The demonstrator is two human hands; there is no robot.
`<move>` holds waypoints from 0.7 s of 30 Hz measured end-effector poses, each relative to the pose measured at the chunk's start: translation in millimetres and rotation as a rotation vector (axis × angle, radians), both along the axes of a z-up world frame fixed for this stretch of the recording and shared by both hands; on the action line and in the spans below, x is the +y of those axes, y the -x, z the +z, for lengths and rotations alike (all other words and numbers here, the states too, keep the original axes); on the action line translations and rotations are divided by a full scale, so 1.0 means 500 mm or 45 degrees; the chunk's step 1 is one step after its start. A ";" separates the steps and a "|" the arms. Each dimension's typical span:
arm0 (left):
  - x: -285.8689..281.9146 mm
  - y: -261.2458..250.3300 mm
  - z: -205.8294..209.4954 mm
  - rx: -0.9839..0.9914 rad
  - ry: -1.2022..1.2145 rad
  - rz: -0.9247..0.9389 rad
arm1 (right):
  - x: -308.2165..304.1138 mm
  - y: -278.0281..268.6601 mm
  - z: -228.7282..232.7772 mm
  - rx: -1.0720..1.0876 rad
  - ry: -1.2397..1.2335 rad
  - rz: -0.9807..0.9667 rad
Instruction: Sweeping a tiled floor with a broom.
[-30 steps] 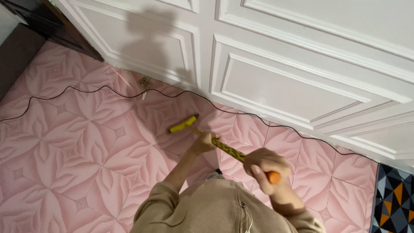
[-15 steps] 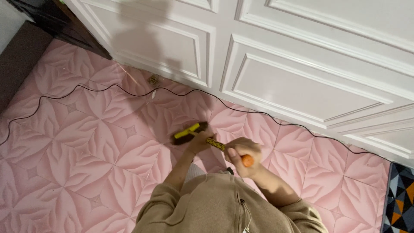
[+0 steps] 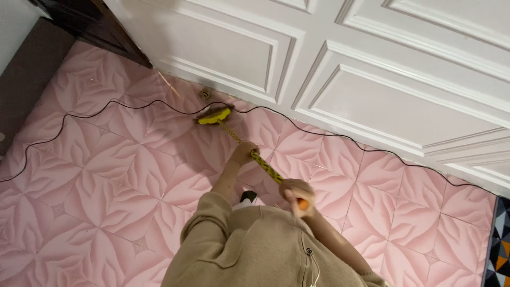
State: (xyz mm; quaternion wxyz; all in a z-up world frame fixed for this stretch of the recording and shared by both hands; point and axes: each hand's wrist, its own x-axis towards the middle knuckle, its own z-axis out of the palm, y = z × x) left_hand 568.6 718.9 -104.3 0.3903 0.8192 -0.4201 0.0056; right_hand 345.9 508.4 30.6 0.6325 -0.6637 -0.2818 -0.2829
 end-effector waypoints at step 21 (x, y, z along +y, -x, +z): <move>0.455 -0.029 0.012 0.585 -0.007 0.220 | 0.397 -0.383 0.332 0.438 -0.543 0.506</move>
